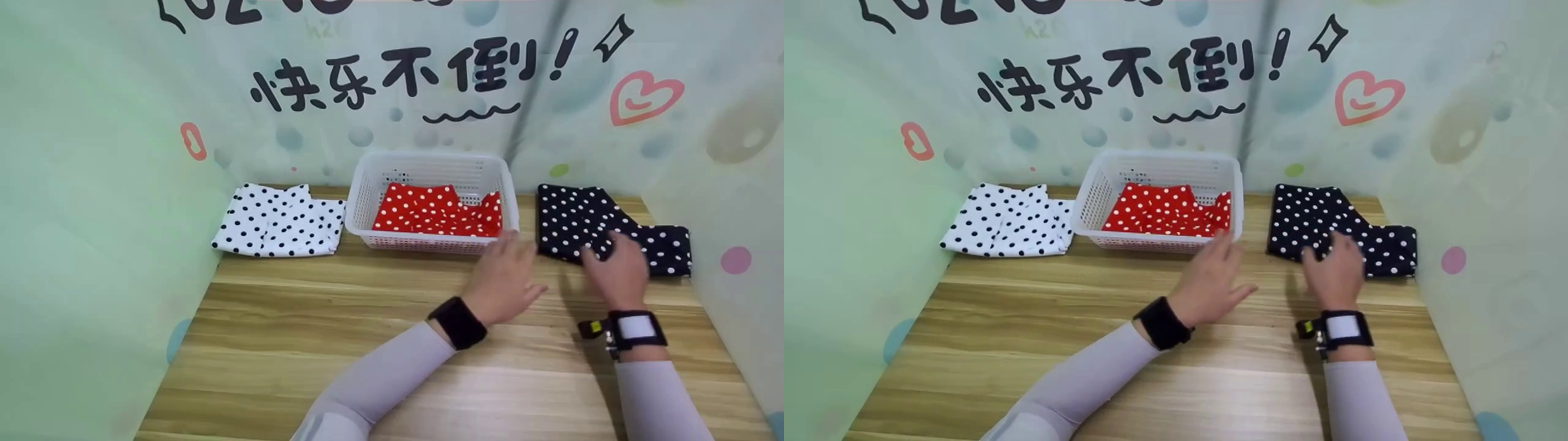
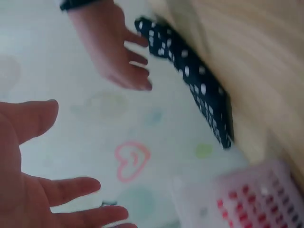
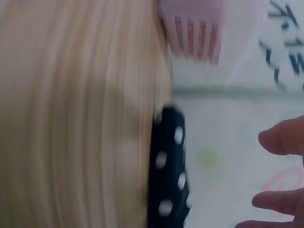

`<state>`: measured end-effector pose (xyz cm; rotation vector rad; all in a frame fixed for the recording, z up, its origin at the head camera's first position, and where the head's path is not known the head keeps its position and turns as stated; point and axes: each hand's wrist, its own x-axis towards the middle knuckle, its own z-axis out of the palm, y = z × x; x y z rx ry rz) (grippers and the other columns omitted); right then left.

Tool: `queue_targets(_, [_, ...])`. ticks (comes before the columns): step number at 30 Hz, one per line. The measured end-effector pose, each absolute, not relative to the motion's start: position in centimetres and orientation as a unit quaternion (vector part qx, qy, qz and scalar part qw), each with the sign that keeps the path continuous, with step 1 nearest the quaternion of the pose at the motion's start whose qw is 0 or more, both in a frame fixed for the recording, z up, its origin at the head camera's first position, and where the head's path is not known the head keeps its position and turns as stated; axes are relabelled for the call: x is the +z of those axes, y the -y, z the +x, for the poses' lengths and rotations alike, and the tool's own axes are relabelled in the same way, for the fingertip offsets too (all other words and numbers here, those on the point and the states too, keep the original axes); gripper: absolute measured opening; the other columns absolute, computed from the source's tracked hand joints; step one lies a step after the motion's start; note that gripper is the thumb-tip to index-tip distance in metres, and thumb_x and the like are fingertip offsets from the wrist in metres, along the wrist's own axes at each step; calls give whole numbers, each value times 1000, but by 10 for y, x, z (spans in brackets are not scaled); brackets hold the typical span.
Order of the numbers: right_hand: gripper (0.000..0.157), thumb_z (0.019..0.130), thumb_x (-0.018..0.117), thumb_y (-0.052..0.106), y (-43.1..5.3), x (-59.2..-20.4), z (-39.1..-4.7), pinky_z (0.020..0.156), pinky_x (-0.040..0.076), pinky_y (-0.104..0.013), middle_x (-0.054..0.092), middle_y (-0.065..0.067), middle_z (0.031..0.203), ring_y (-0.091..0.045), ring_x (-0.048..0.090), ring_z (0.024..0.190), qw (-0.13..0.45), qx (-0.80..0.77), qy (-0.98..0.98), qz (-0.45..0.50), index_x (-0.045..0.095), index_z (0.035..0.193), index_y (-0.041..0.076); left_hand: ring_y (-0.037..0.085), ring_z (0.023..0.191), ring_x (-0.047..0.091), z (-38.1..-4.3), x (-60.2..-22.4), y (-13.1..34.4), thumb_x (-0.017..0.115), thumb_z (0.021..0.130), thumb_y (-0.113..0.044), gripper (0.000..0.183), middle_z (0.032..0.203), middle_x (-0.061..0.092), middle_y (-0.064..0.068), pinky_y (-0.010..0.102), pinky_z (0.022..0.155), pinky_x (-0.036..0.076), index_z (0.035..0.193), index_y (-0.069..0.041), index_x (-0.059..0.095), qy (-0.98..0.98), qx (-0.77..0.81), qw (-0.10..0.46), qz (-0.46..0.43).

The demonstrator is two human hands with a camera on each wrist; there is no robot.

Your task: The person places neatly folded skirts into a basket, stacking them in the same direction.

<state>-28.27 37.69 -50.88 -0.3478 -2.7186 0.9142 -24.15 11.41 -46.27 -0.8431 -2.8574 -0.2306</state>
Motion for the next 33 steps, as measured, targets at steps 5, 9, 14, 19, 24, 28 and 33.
queue_targets(5, [77, 100, 63, 38, -423, -525, -288, 128, 26, -62, 40, -27, 166, -47, 37, 152, 191, 348, 890, -223, 36, 163, 2, 29, 162, 30, -242, -483, -150, 47, 104, -69, 81, 172, 35, 13, 42, 135, 23, 166, -18, 34, 944, -56, 37, -323])
queue_targets(9, [80, 97, 63, 35, -446, -535, -288, 134, 20, -52, 35, -20, 170, -39, 29, 158, 208, 381, 855, -285, 33, 164, 5, 29, 163, 28, -250, -489, -178, 48, 104, -69, 82, 174, 32, 12, 39, 135, 23, 168, -23, 29, 942, -69, -17, -327])
queue_targets(14, [85, 94, 62, 38, -466, -539, -287, 134, 20, -45, 28, -17, 173, -33, 23, 160, 190, 413, 818, -351, 29, 167, 10, 29, 155, 40, -270, -491, -208, 59, 101, -65, 82, 169, 39, 10, 42, 128, 37, 167, -26, 31, 953, -127, -50, -271])
queue_targets(19, [88, 95, 65, 43, -476, -540, -288, 134, 22, -39, 28, -13, 174, -27, 26, 161, 161, 458, 791, -373, 26, 168, 13, 24, 144, 53, -296, -500, -222, 66, 100, -55, 81, 164, 44, 6, 35, 119, 48, 167, -24, 33, 958, -216, -43, -182])
queue_targets(24, [83, 98, 68, 39, -484, -539, -292, 134, 20, -29, 27, -3, 176, -16, 24, 162, 162, 506, 761, -372, 28, 168, 21, 20, 146, 51, -314, -510, -227, 69, 100, -48, 77, 166, 43, 5, 31, 120, 45, 166, -26, 36, 949, -270, -56, -150])
queue_targets(28, [73, 98, 72, 33, -488, -543, -293, 129, 31, -25, 39, -1, 171, -11, 33, 155, 186, 542, 723, -387, 40, 163, 23, 18, 146, 51, -320, -512, -231, 70, 100, -43, 75, 163, 47, 7, 27, 120, 43, 165, -23, 38, 925, -351, -94, -110])
queue_targets(33, [54, 93, 80, 27, -489, -551, -291, 122, 37, -22, 57, 9, 140, -12, 45, 141, 216, 584, 672, -401, 59, 144, 23, 18, 145, 52, -322, -512, -231, 65, 103, -37, 73, 161, 49, 9, 27, 120, 43, 166, -18, 34, 900, -416, -112, -69])
